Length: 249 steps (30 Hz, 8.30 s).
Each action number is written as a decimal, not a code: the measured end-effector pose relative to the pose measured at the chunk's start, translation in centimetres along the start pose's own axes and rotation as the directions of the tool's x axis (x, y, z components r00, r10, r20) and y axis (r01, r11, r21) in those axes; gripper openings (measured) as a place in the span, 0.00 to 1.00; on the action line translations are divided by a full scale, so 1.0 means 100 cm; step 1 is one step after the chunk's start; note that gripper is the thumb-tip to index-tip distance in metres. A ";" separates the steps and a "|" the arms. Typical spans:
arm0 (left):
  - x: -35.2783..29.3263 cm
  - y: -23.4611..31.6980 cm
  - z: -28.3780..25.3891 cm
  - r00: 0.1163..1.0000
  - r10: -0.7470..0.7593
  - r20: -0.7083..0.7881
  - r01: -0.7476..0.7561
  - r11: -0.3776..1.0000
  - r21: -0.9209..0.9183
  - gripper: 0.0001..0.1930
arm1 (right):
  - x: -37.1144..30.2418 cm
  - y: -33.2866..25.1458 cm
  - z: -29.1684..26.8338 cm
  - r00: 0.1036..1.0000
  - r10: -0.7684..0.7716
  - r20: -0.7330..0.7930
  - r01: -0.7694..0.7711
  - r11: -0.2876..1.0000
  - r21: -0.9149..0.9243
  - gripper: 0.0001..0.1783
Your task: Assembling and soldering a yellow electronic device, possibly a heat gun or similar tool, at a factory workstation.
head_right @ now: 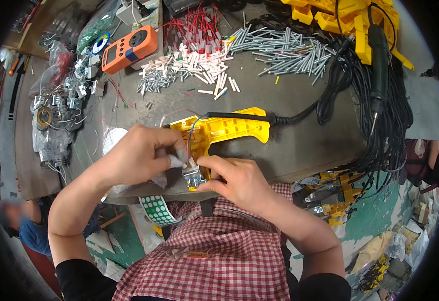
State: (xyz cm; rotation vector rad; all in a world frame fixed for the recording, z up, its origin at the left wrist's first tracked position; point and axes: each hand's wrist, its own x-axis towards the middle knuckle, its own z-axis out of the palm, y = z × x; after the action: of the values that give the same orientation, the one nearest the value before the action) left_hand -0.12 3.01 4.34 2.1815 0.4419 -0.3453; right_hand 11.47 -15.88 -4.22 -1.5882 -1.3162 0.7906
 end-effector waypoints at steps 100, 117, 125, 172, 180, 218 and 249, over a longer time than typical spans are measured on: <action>-0.078 0.014 0.095 0.849 0.139 -0.509 0.249 0.746 0.618 0.06 | 0.308 -0.029 -0.018 0.936 -0.345 -0.071 0.293 0.876 -0.383 0.13; -0.064 0.010 0.123 0.461 -0.760 -0.459 0.273 0.613 -0.742 0.11 | 0.293 -0.019 0.001 0.860 -0.464 -0.211 0.315 0.809 -0.497 0.13; -0.081 -0.006 0.094 0.792 0.233 -0.564 0.162 0.810 0.563 0.10 | 0.293 -0.025 0.001 0.873 -0.434 -0.222 0.290 0.829 -0.477 0.15; 0.006 -0.003 0.081 0.722 0.644 -0.253 -0.475 0.727 0.497 0.20 | -0.048 0.020 -0.234 0.847 -0.149 -0.511 -0.450 0.311 -0.837 0.21; 0.007 0.000 0.083 0.726 0.610 -0.318 -0.455 0.772 0.445 0.21 | 0.063 0.024 -0.090 0.944 -0.328 -0.032 0.152 0.520 -0.841 0.23; 0.007 -0.016 0.081 0.851 0.456 -0.262 -0.233 0.773 0.589 0.26 | 0.086 -0.009 -0.085 0.915 0.052 0.400 0.162 0.860 -0.483 0.16; -0.056 -0.016 0.075 0.903 0.187 -0.388 -0.050 0.940 0.336 0.31 | 0.151 -0.049 -0.033 0.594 0.463 0.658 0.492 0.438 -0.752 0.09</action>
State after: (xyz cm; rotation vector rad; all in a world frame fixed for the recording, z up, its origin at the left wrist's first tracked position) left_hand -6.49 -3.17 0.92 2.5967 0.5063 0.1364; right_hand 15.90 -1.89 2.56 -2.0795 -2.8747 0.8784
